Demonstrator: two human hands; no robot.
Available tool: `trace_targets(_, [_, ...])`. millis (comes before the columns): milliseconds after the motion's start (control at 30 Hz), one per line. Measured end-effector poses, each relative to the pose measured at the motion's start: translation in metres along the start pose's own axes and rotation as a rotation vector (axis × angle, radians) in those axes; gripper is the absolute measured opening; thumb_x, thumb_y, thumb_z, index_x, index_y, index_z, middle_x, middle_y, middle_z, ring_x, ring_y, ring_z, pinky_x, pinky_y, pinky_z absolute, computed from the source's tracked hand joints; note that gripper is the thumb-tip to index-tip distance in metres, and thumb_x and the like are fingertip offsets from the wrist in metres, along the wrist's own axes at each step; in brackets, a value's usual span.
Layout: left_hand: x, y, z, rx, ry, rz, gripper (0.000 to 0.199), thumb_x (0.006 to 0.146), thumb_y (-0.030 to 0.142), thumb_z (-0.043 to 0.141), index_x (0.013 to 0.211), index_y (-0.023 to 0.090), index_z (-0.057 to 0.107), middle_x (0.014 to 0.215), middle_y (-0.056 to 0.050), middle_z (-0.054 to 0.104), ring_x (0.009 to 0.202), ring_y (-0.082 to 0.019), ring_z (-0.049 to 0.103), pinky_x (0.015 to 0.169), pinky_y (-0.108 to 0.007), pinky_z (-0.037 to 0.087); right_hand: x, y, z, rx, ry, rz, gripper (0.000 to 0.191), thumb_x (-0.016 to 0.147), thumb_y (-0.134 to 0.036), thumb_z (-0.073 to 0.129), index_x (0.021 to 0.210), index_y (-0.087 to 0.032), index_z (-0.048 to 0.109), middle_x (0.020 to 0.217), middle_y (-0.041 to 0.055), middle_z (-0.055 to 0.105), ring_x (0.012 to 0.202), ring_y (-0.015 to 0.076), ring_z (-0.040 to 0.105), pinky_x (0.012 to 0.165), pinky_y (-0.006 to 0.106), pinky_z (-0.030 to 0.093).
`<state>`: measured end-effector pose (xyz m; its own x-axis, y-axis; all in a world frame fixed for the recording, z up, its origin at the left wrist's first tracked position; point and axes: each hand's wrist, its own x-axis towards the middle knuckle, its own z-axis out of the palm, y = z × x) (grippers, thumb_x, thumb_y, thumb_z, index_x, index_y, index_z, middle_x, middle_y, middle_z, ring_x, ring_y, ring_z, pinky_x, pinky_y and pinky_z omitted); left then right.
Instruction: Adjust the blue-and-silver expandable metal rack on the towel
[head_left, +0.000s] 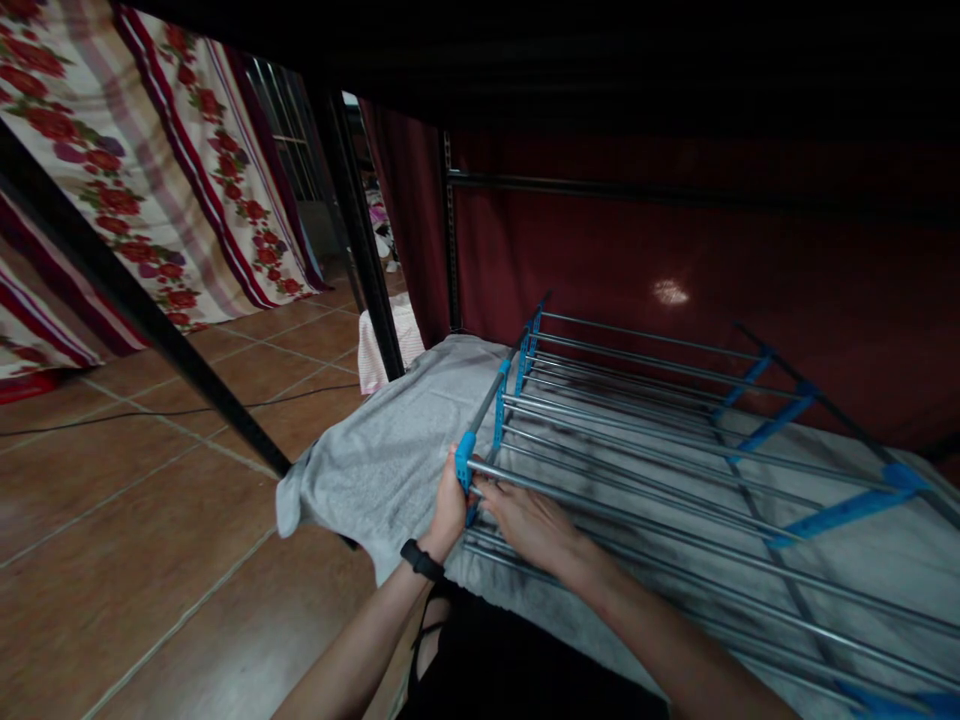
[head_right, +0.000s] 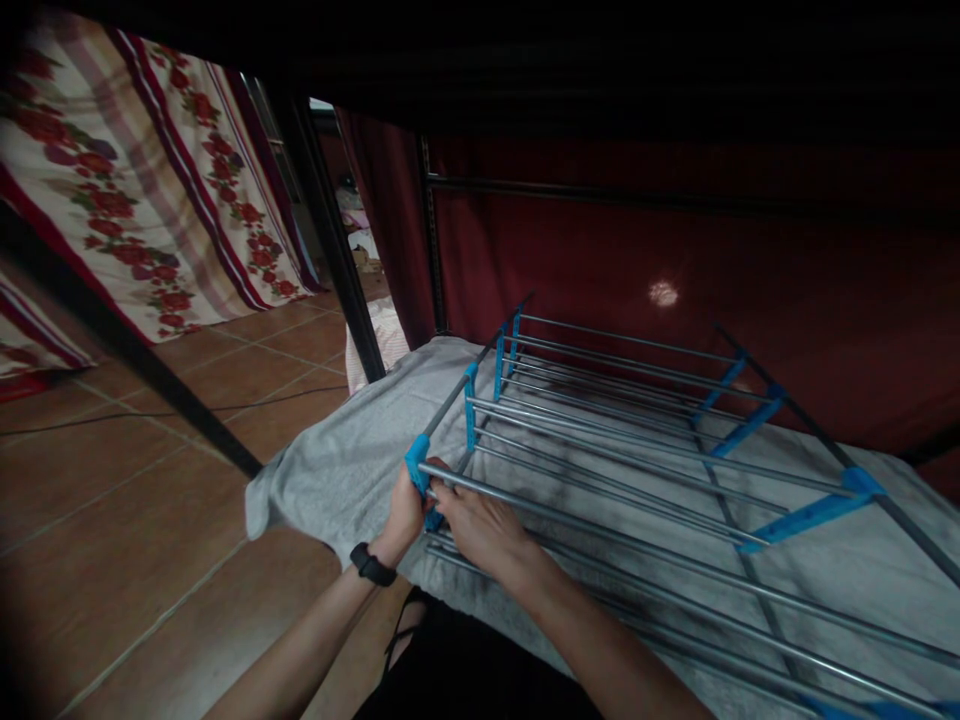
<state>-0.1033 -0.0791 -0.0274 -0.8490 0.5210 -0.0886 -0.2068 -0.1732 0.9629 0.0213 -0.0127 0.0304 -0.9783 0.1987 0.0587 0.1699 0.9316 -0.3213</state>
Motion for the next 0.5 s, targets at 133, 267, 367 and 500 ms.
trace_targets(133, [0.0033, -0.0050, 0.0000, -0.018, -0.050, -0.032, 0.059, 0.082, 0.077, 0.040, 0.058, 0.023, 0.036, 0.046, 0.005, 0.030, 0.041, -0.010, 0.025, 0.041, -0.028, 0.022, 0.0009, 0.0004, 0.0009, 0.003, -0.019, 0.010, 0.058, 0.099, -0.024, 0.040, 0.153, -0.032, 0.021, 0.135, 0.0066, 0.060, 0.113, 0.0231, 0.063, 0.089, 0.035, 0.052])
trace_targets(267, [0.0052, -0.0061, -0.0006, -0.016, -0.085, 0.001, 0.059, 0.083, 0.076, 0.040, 0.059, 0.023, 0.037, 0.046, 0.006, 0.031, 0.040, -0.009, 0.025, 0.039, -0.026, 0.021, 0.0012, 0.0004, 0.0015, 0.003, -0.026, 0.003, 0.057, 0.100, -0.024, 0.037, 0.154, -0.031, 0.021, 0.138, 0.0064, 0.057, 0.116, 0.0225, 0.062, 0.093, 0.036, 0.051])
trace_targets(367, [0.0044, -0.0034, 0.0001, -0.003, -0.098, 0.032, 0.059, 0.084, 0.076, 0.039, 0.059, 0.022, 0.038, 0.046, 0.006, 0.031, 0.040, -0.008, 0.025, 0.039, -0.025, 0.022, 0.0012, 0.0002, 0.0030, -0.011, -0.008, -0.006, 0.056, 0.100, -0.026, 0.038, 0.154, -0.030, 0.021, 0.141, 0.0068, 0.055, 0.120, 0.0230, 0.059, 0.097, 0.036, 0.049])
trace_targets(500, [0.0004, 0.0032, 0.0024, 0.013, -0.105, 0.024, 0.059, 0.085, 0.073, 0.038, 0.057, 0.022, 0.039, 0.045, 0.005, 0.031, 0.039, -0.008, 0.027, 0.038, -0.024, 0.026, 0.0014, 0.0008, 0.0051, -0.021, 0.014, -0.007, 0.054, 0.100, -0.025, 0.037, 0.153, -0.028, 0.024, 0.144, 0.0073, 0.052, 0.120, 0.0231, 0.059, 0.097, 0.036, 0.049])
